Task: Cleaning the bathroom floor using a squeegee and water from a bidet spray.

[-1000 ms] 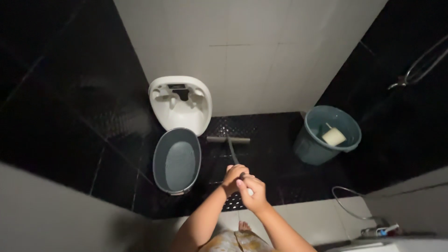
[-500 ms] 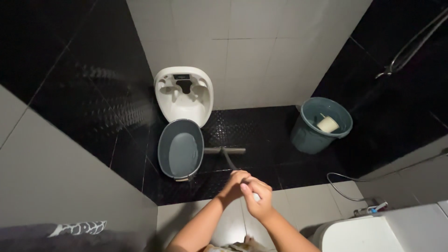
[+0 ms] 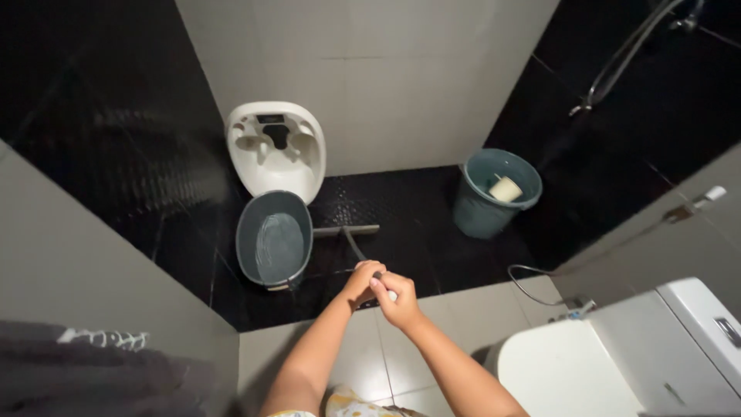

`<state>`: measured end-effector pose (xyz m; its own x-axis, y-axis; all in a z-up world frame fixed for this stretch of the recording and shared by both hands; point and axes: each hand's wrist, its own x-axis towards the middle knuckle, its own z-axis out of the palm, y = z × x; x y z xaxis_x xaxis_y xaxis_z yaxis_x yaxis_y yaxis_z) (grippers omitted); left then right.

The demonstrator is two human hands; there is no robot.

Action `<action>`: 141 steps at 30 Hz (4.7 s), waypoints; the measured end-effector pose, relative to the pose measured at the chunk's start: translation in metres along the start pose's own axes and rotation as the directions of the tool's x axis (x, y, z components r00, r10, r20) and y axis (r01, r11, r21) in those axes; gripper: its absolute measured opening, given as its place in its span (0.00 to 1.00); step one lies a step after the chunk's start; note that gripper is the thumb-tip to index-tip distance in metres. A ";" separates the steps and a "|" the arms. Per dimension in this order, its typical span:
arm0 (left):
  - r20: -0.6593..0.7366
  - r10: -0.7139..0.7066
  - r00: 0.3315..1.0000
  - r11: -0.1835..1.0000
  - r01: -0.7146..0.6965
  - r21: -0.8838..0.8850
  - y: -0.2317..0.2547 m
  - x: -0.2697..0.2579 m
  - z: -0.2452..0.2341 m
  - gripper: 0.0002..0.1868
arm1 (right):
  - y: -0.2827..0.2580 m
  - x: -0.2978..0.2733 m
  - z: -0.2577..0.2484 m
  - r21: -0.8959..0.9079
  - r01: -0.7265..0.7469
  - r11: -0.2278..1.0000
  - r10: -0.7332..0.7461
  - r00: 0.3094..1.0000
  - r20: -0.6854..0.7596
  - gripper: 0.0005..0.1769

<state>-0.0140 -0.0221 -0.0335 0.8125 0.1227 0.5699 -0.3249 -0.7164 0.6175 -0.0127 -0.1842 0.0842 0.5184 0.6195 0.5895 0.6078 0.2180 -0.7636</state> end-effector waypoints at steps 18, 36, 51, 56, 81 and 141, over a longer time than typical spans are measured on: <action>-0.066 -0.151 0.986 0.988 0.153 0.017 0.244 -0.109 0.024 0.14 | -0.202 -0.131 -0.087 0.119 0.015 0.993 -0.021 0.998 0.051 0.13; -0.122 -0.152 0.981 0.987 0.145 -0.064 0.186 -0.092 0.049 0.18 | -0.159 -0.113 -0.076 0.178 0.137 0.974 -0.128 0.990 -0.060 0.15; -0.026 -0.033 0.999 0.984 0.028 -0.176 0.042 0.020 0.066 0.14 | 0.003 -0.036 -0.055 -0.033 -0.095 0.995 0.085 0.970 -0.227 0.17; 0.056 0.027 0.998 0.972 -0.013 -0.233 0.079 0.043 0.078 0.12 | -0.011 -0.041 -0.093 -0.074 -0.165 0.984 0.141 0.956 -0.257 0.20; 0.127 -0.092 0.988 0.958 0.123 -0.260 0.256 -0.050 0.163 0.20 | -0.154 -0.181 -0.168 -0.050 -0.061 0.997 0.047 0.969 -0.241 0.16; 0.363 0.217 0.906 0.905 -0.047 -0.424 0.111 0.020 0.229 0.14 | -0.044 -0.133 -0.126 -0.355 -0.285 0.890 0.059 0.846 -0.530 0.11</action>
<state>0.0769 -0.2562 -0.0773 0.8414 -0.2935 0.4538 -0.5373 -0.3626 0.7615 -0.0322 -0.3716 0.0723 0.7933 0.1371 0.5932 0.6072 -0.2501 -0.7542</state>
